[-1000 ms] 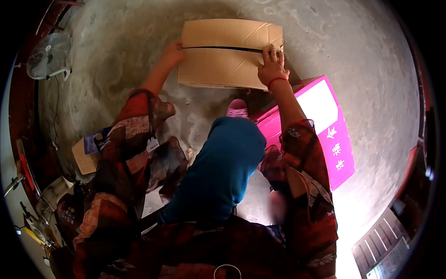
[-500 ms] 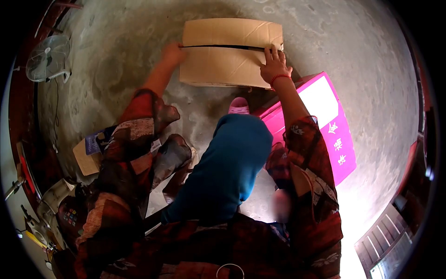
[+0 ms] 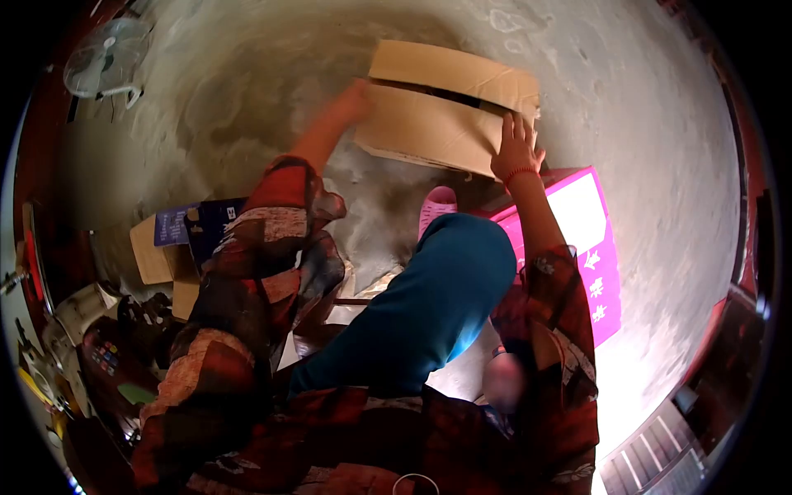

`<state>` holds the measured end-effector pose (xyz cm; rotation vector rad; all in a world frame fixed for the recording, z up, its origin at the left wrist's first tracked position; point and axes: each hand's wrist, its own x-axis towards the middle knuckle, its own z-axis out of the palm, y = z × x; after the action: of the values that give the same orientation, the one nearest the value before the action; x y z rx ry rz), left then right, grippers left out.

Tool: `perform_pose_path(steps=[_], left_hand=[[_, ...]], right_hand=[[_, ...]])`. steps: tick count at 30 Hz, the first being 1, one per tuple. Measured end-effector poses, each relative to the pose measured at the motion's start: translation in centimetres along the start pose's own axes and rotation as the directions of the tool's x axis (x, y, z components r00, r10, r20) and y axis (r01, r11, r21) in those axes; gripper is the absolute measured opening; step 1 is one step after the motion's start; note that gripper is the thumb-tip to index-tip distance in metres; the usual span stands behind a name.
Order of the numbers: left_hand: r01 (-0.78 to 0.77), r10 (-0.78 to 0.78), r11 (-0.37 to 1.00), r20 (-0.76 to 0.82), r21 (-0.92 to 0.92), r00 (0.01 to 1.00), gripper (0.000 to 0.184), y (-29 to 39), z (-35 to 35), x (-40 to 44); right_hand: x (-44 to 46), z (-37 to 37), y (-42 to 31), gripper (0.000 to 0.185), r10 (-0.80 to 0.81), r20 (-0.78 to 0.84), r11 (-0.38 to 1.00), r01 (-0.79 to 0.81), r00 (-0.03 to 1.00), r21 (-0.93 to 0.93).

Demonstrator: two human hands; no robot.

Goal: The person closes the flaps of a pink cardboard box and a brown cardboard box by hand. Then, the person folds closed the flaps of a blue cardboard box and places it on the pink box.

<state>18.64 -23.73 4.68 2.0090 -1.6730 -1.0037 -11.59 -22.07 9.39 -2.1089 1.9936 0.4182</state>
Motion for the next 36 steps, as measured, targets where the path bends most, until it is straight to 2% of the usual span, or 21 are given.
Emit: perform_pose_path(steps=[1,3,7,9,11,13,15,16,18,19,21,23,25,26,27,29,31,32,34,35,36], left_hand=[[0.004,-0.005,1.0,-0.021,-0.013,1.0,0.045,-0.2,0.5,-0.3],[-0.013,-0.025,0.966,-0.145,-0.258,0.989,0.048,-0.5,1.4,-0.9],[-0.026,-0.037,0.958,-0.212,-0.286,0.976,0.054,0.4,2.7,-1.9],[-0.015,0.007,1.0,-0.382,-0.019,0.924,0.062,0.1,4.2,-1.8],[-0.025,0.02,1.0,-0.382,-0.009,0.924,0.064,1.1,4.0,-2.6],[-0.036,0.04,0.999,-0.381,0.016,0.924,0.065,1.5,3.6,-3.2],[-0.181,0.285,0.951,-0.488,0.249,0.825,0.07,0.4,4.2,-3.0],[-0.209,0.314,0.943,-0.479,0.261,0.82,0.07,0.1,4.4,-2.8],[-0.104,0.199,0.953,-0.328,0.286,0.924,0.062,-0.3,4.7,-2.3],[-0.132,0.228,0.945,-0.314,0.299,0.921,0.062,-0.1,4.5,-2.3],[-0.238,0.272,0.887,-0.031,0.395,0.962,0.048,0.4,4.1,-2.6],[-0.304,0.296,0.945,0.08,0.117,0.952,0.038,1.7,3.1,-5.9],[-0.302,0.29,0.937,0.09,0.173,0.953,0.041,0.4,3.8,-6.3],[-0.22,0.196,0.969,0.204,0.108,0.959,0.041,1.0,3.1,-6.9],[-0.126,0.101,0.99,0.313,0.06,0.944,0.04,2.0,2.3,-7.4],[-0.111,0.092,0.993,0.378,0.028,0.921,0.039,3.4,2.6,-7.9],[-0.083,0.081,0.996,0.417,-0.014,0.905,0.037,5.6,2.0,-9.8],[-0.067,0.083,0.996,0.461,-0.052,0.883,0.036,6.9,1.5,-11.1],[-0.059,0.086,0.996,0.509,-0.069,0.856,0.035,8.7,0.1,-13.6],[-0.095,0.1,0.995,0.546,-0.037,0.832,0.035,9.4,-0.5,-14.8],[-0.124,0.102,0.992,0.581,-0.003,0.808,0.035,9.4,-0.2,-15.1]], right_hand=[[-0.3,0.1,0.0,0.072,0.009,0.017,1.0,-0.009,1.0,0.005],[-1.1,0.6,-0.2,0.072,0.006,-0.038,1.0,-0.005,0.999,0.028],[-5.1,2.2,0.2,0.072,-0.07,0.018,0.997,0.069,0.997,0.018],[-7.8,3.4,1.6,0.07,-0.139,-0.061,0.987,0.143,0.988,0.068],[-10.2,5.9,3.5,0.068,-0.082,-0.185,0.972,0.12,0.979,0.204],[-14.3,4.9,4.9,0.065,-0.045,-0.18,0.976,0.082,0.983,0.202],[-18.5,4.4,6.6,0.06,-0.003,-0.154,0.976,0.036,0.988,0.213],[-20.3,4.9,7.7,0.06,0.021,-0.161,0.973,0.016,0.987,0.228],[-24.0,5.9,10.1,0.059,0.077,-0.154,0.967,-0.036,0.985,0.252],[-25.8,6.4,11.2,0.058,0.107,-0.14,0.963,-0.068,0.984,0.26],[-29.2,8.8,13.7,0.051,0.143,-0.172,0.961,-0.095,0.975,0.259],[-32.8,10.2,15.5,0.044,0.181,-0.083,0.93,-0.143,0.98,0.34],[-36.4,11.0,16.6,0.037,0.192,-0.145,0.912,-0.121,0.971,0.392],[-37.6,11.2,17.0,0.036,0.208,-0.105,0.908,-0.152,0.973,0.39],[-38.2,11.1,17.3,0.034,0.22,-0.07,0.905,-0.177,0.973,0.387],[-38.2,9.5,16.9,0.027,0.243,-0.108,0.851,-0.159,0.964,0.501],[-38.1,10.6,16.4,0.027,0.224,-0.296,0.813,-0.01,0.929,0.582],[-38.3,10.8,16.2,0.027,0.244,-0.294,0.802,-0.022,0.924,0.597],[-38.4,10.3,15.2,0.024,0.133,-0.073,0.772,-0.057,0.988,0.633],[-38.1,11.4,15.3,0.024,0.143,-0.077,0.762,-0.06,0.987,0.645],[-37.2,14.0,16.0,0.024,0.007,-0.133,0.806,0.073,0.991,0.587]])
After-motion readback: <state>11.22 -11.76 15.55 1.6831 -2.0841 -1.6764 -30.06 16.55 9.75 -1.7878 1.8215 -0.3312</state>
